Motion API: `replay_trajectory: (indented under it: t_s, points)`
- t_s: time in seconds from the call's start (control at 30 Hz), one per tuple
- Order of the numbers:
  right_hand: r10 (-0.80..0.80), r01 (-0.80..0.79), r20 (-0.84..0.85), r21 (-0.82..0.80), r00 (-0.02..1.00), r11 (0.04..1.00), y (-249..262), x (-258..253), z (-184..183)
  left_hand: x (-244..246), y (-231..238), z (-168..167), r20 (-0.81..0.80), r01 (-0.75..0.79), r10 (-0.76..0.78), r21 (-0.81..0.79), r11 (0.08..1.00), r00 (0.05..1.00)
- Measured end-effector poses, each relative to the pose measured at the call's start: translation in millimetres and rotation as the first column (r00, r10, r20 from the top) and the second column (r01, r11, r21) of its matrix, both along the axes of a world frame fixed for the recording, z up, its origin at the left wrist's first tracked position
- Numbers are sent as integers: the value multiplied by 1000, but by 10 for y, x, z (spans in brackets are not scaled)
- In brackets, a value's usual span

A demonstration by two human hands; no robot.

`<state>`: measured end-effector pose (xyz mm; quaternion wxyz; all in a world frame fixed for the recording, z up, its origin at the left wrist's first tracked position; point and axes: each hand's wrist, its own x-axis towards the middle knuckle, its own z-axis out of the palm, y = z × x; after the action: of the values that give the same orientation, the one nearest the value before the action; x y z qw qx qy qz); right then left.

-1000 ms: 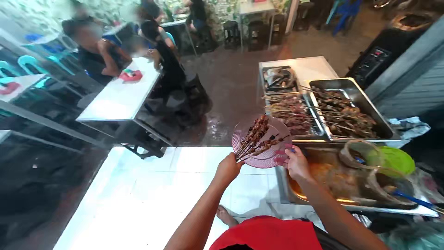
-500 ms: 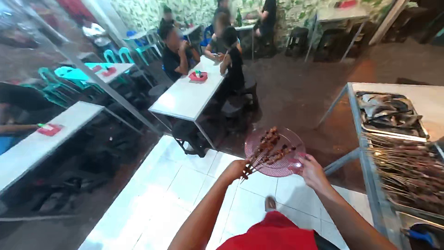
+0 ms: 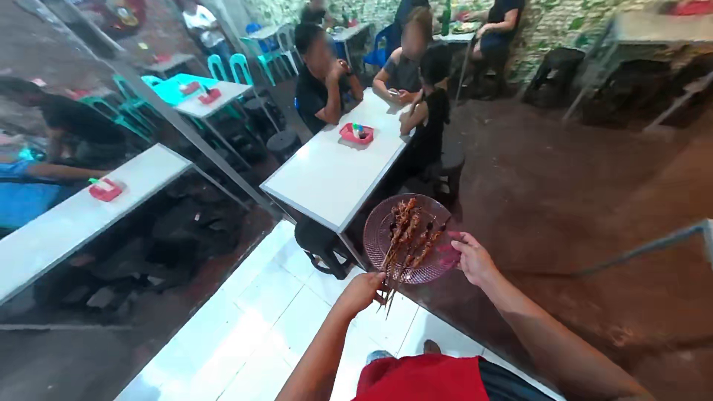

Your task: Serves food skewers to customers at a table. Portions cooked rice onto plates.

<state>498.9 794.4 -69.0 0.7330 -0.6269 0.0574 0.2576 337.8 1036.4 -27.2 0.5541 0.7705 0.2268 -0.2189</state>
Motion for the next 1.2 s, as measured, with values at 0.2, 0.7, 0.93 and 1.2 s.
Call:
replay_trajectory:
  t_s: [0.2,0.7,0.93,1.2]
  points:
    - [41,-40,-31,28,999,999,1168,1065,-122,929,1056,-225,-62,-92,83,-142,986,995]
    - [194,-190,-111,39,975,981,2792,3318,-440,3525,2932,-941,12,-468,558,-531,707,830]
    - [75,-77,-187,-4,980,997,3296,4298,-927,4730,3113,-1452,-5,-472,552,-525,708,834]
    - [-23,-3,-156,-162,987,987,3274,5864,-1215,6779,4139,-1922,-49,-608,616,-243,756,786]
